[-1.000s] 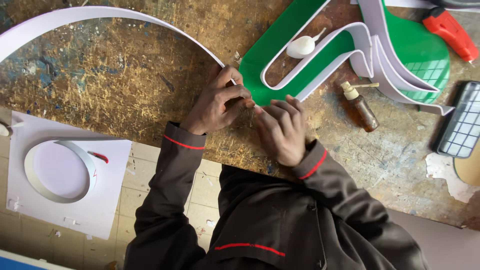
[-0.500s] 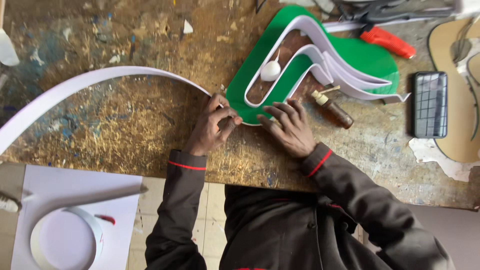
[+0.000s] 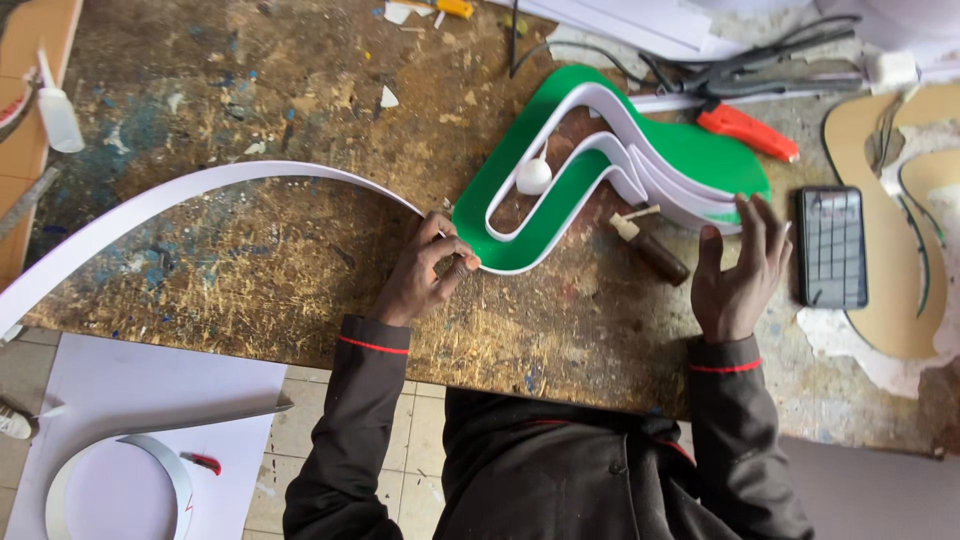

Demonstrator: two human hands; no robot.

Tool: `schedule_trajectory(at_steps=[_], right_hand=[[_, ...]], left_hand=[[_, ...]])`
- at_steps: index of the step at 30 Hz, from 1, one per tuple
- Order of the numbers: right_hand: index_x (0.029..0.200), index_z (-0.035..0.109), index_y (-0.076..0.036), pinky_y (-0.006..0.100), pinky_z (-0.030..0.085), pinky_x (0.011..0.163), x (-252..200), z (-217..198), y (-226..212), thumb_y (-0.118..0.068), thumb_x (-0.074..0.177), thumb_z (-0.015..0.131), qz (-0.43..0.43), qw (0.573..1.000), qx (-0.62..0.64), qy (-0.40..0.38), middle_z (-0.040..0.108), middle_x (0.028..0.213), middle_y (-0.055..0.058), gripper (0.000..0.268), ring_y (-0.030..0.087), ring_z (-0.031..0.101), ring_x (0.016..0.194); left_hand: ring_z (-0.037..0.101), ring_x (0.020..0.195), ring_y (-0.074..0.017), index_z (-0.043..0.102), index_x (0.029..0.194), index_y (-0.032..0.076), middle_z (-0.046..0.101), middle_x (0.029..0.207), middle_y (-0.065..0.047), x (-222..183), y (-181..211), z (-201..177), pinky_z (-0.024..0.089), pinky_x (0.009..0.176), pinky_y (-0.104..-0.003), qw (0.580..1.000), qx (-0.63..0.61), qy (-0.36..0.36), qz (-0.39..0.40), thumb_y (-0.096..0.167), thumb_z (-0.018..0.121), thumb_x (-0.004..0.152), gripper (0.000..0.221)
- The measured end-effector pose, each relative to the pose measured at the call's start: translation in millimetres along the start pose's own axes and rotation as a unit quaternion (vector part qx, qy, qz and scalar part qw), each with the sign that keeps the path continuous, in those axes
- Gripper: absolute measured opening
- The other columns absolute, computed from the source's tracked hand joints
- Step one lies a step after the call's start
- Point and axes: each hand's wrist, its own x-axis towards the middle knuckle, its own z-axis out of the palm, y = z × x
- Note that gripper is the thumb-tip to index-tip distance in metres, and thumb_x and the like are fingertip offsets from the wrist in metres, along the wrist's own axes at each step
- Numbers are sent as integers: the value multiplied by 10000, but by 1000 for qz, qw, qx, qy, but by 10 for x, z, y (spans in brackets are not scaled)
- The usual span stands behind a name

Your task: The person assembles a sign by applying adhesive to a white plastic border strip and attaching it to the edge of a green acrylic letter, using a utility knife to trim the strip.

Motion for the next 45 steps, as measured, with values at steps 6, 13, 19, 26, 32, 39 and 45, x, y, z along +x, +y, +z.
schedule_trajectory(at_steps=[6, 13, 19, 26, 32, 39, 45], right_hand=[[1282, 858, -68, 506, 406, 1125, -42, 161, 149, -54, 1203, 686, -22, 1000, 3, -12, 781, 1476, 169, 189, 403, 580, 1240], [1398, 817, -29, 577, 393, 1230, 91, 220, 224, -145, 1242, 651, -23, 999, 30, -37, 703, 1607, 210, 256, 456, 483, 1339], [1364, 810, 5, 587, 396, 1219, 389, 379, 448, -99, 1197, 697, -45, 996, 59, -38, 724, 1554, 245, 227, 461, 500, 1362], [1402, 786, 42, 607, 394, 1249, 735, 563, 640, -70, 1201, 702, -92, 989, 100, -59, 714, 1591, 265, 244, 494, 553, 1378], [1423, 770, 67, 621, 440, 1212, 702, 502, 564, 9, 1148, 739, -62, 989, 120, -52, 704, 1572, 281, 283, 496, 587, 1400], [1353, 791, 20, 545, 528, 1170, 676, 571, -186, 81, 1117, 728, -6, 951, 293, -102, 764, 1330, 226, 252, 459, 712, 1310], [1322, 788, 74, 615, 541, 1137, 821, 588, -906, 18, 1095, 743, -66, 927, 310, -201, 777, 1238, 301, 238, 526, 714, 1272]], left_hand=[[576, 1088, -259, 747, 963, 117, 498, 1087, -77, 17, 29, 5, 471, 997, -406, 1000, -9, 2, 0, 256, 684, 1127, 225], [583, 1049, -243, 782, 975, 115, 506, 1083, -79, 13, 91, 105, 497, 944, -399, 1000, 5, 9, -25, 352, 638, 1148, 327], [607, 1010, -245, 779, 999, 72, 520, 1100, -86, 23, 254, 339, 524, 882, -402, 996, 36, 25, -82, 391, 664, 1130, 364], [581, 991, -206, 743, 969, 77, 532, 1103, -85, -29, 276, 742, 539, 831, -351, 988, 71, 105, -93, 456, 586, 1146, 447], [576, 1023, -234, 738, 960, 58, 516, 1078, -90, -7, 417, 736, 521, 886, -385, 986, 55, 113, -111, 411, 615, 1144, 416], [490, 997, -208, 756, 993, 159, 468, 1065, 16, -121, 124, 810, 411, 911, -415, 986, 43, 103, -121, 373, 738, 1121, 249], [478, 996, -201, 746, 965, 153, 476, 1061, 12, -82, 205, 794, 420, 894, -397, 986, 32, 109, -120, 343, 744, 1119, 245]])
